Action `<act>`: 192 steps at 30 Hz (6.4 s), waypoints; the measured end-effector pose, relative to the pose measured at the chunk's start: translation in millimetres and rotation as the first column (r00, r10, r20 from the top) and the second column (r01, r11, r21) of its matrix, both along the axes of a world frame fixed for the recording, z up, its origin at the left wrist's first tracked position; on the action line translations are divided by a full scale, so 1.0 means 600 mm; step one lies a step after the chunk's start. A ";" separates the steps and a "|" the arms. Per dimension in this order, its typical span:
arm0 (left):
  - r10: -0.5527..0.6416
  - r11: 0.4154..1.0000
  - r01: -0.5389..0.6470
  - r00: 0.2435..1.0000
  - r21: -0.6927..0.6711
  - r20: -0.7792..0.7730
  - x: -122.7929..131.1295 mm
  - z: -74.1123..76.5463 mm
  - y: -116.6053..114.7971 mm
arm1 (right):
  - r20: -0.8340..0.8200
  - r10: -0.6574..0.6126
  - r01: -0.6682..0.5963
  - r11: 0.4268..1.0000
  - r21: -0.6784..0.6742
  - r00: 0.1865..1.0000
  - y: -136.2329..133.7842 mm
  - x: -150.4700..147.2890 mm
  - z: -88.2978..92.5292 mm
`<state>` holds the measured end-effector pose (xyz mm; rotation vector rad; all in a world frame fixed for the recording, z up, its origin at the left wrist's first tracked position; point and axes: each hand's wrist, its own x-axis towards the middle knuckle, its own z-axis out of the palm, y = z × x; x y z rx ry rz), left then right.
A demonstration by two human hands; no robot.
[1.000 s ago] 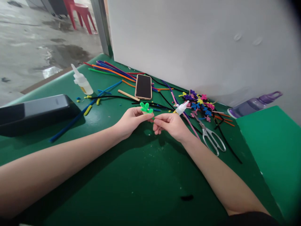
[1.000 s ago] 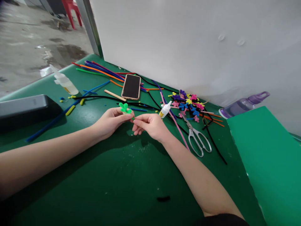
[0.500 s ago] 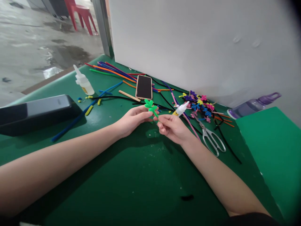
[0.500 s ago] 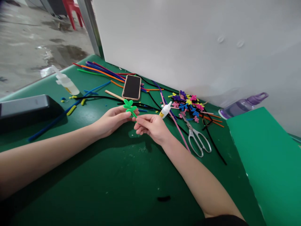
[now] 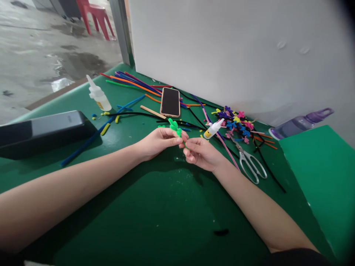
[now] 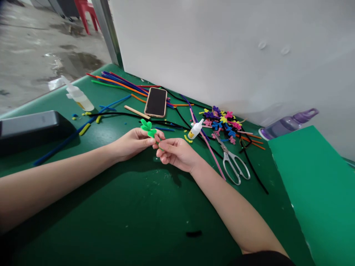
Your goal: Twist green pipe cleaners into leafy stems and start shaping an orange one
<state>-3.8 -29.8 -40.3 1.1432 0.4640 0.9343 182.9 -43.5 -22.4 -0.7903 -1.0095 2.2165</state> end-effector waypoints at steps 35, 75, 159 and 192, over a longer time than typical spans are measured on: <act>0.228 0.962 -0.222 0.973 -0.158 0.023 0.017 0.005 -0.017 | 0.427 -0.638 -0.163 0.430 0.888 0.641 -0.022 -0.011 0.014; 0.248 0.968 -0.250 0.963 -0.009 -0.103 0.020 0.005 -0.020 | 0.412 -0.790 -0.414 0.223 0.883 0.454 -0.038 -0.012 0.013; 0.271 0.941 -0.101 0.797 0.322 -0.540 0.018 0.027 -0.028 | 0.413 -0.455 0.122 0.774 0.621 0.789 0.004 0.002 0.033; 0.088 0.985 -0.015 0.901 0.173 -0.426 0.009 0.030 -0.017 | 0.249 -0.498 0.258 0.741 0.619 0.831 0.001 -0.007 0.019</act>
